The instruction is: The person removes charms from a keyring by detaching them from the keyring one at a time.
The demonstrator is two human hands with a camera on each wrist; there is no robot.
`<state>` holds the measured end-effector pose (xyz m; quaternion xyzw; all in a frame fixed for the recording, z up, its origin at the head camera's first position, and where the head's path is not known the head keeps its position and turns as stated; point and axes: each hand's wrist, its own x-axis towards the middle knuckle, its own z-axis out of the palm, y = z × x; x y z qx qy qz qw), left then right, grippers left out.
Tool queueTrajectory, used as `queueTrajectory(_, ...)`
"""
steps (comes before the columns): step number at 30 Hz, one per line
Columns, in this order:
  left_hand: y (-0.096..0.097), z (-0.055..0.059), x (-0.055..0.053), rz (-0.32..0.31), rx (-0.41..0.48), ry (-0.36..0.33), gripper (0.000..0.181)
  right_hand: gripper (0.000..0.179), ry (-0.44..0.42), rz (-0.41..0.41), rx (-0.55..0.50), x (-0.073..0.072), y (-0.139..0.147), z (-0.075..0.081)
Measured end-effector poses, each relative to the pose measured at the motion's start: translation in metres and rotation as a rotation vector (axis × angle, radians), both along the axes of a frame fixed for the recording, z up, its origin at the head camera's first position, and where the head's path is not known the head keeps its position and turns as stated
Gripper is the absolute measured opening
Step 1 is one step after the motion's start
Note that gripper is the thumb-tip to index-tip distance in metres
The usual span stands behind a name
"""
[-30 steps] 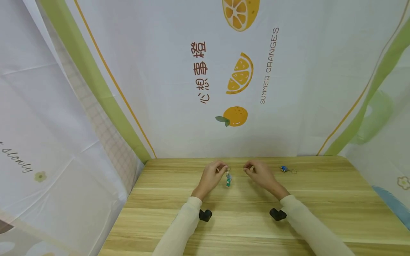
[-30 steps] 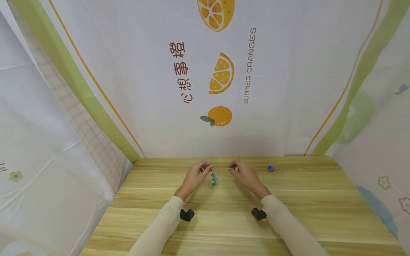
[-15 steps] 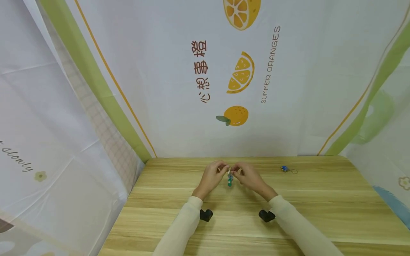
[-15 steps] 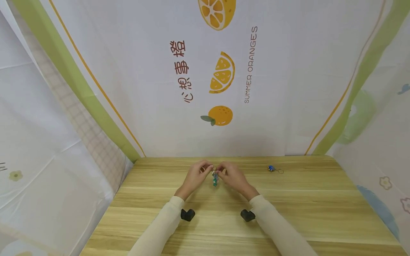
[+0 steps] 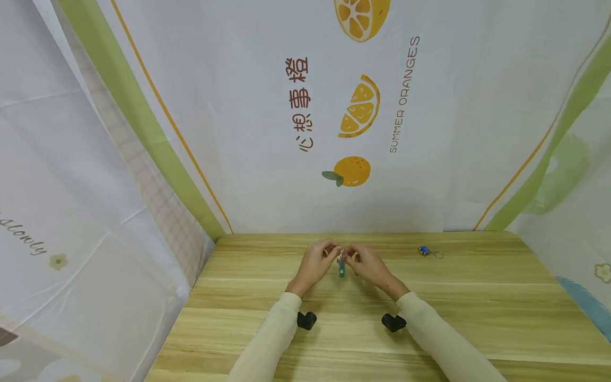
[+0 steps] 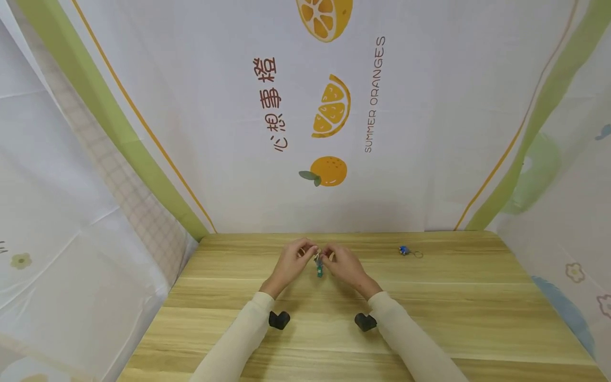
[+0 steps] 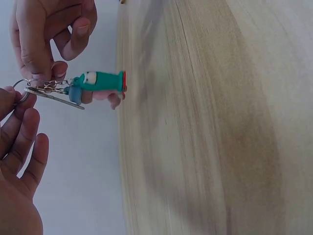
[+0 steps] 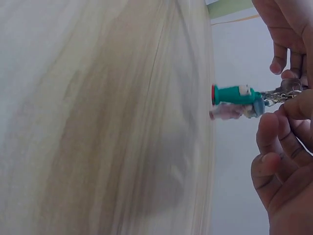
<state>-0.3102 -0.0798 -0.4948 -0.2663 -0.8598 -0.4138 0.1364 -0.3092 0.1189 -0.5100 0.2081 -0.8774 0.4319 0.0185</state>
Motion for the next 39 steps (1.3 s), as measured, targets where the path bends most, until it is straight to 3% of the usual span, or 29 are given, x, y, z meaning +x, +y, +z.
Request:
queueTrajectory(11, 0.0, 0.001, -0.002, -0.01, 0.007, 0.025, 0.016, 0.013, -0.075, 0.014, -0.101, 0.003, -0.002, 0.005)
queueTrajectory(16, -0.001, 0.0, -0.001, -0.007, -0.005, 0.027, 0.017, 0.015, -0.083, 0.005, -0.09, 0.001, -0.001, 0.004)
queueTrajectory(29, -0.001, -0.001, 0.002, -0.034, -0.039, 0.02, 0.015, 0.015, -0.059, 0.004, -0.103, 0.001, 0.008, 0.007)
queueTrajectory(39, 0.0, 0.002, 0.004, -0.028, -0.067, -0.034, 0.02, 0.016, -0.022, 0.046, -0.085, 0.0, 0.01, 0.012)
